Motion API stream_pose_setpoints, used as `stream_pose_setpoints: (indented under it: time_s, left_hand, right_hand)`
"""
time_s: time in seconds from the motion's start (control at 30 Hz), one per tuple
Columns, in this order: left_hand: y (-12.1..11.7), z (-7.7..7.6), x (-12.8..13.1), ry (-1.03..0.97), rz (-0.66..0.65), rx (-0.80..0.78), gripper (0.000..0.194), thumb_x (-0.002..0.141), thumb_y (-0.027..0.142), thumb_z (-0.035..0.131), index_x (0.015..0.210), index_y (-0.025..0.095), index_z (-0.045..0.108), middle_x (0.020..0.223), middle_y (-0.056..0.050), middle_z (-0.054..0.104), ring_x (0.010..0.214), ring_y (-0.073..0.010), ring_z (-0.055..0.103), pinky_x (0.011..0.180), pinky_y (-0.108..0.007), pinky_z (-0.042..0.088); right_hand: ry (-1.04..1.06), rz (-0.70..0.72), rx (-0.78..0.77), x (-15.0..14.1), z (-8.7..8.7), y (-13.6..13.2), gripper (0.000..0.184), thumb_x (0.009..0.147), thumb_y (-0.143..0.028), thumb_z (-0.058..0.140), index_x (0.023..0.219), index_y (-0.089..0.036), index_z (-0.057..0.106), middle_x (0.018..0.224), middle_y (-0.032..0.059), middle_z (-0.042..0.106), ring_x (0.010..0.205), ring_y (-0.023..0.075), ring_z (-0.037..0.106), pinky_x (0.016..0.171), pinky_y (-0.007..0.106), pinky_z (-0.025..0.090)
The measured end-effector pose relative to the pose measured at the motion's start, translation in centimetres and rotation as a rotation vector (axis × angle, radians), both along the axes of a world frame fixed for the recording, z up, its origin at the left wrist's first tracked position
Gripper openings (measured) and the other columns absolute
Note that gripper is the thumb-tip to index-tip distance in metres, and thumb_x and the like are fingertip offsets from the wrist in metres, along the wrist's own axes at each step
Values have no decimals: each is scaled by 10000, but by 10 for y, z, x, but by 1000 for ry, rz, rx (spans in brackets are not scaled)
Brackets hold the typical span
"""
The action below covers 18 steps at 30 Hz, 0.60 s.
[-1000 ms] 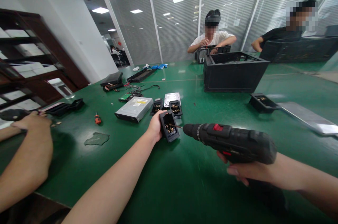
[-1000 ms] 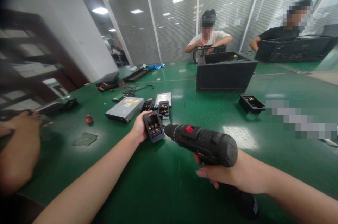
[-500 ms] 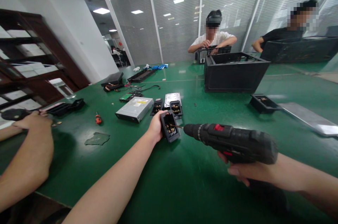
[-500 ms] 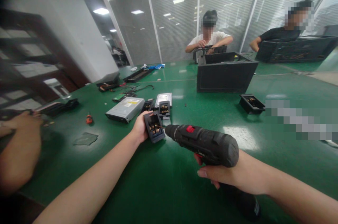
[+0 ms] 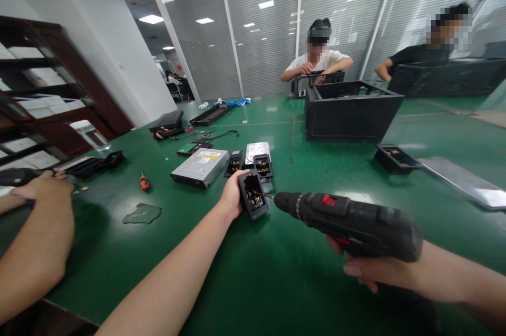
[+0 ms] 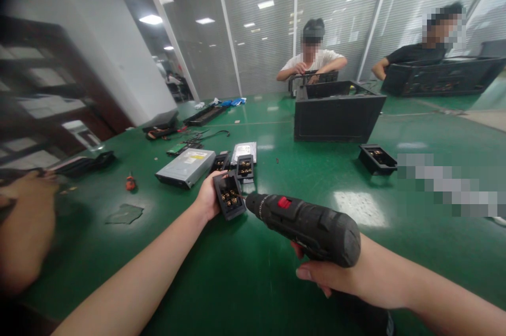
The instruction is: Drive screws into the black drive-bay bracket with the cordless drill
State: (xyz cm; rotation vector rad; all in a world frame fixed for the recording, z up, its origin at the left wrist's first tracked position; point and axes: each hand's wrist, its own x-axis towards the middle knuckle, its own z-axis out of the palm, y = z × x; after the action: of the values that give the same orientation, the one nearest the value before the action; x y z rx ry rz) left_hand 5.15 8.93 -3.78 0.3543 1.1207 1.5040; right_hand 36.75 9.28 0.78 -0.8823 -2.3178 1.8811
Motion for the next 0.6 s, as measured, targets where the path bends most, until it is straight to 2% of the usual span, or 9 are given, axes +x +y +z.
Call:
stream_pose_setpoints:
  time_s: [0.17, 0.33, 0.6]
  left_hand:
    - [2, -5, -3, 3, 10, 8, 232, 675, 387, 617, 714, 159, 638, 619, -40, 648, 544, -214, 607, 559, -365, 493]
    - [3, -6, -2, 8, 9, 12, 230, 672, 385, 618, 718, 160, 638, 630, -42, 655, 553, -218, 613, 568, -370, 495]
    - [2, -2, 0, 20, 26, -18, 226, 674, 378, 613, 724, 160, 645, 642, -44, 665, 560, -216, 617, 565, -359, 493]
  right_hand:
    - [-73, -14, 62, 1, -3, 0, 357, 778, -465, 633, 1014, -203, 573, 673, -7, 608, 600, 173, 569, 576, 305, 491]
    - [-35, -20, 17, 2, -5, 2, 312, 785, -404, 640, 1012, -204, 562, 768, 10, 622, 601, 161, 579, 589, 310, 497]
    - [-46, -14, 3, 0, -1, 1, 303, 779, -374, 649, 999, -191, 547, 653, -37, 569, 591, 155, 565, 567, 288, 497]
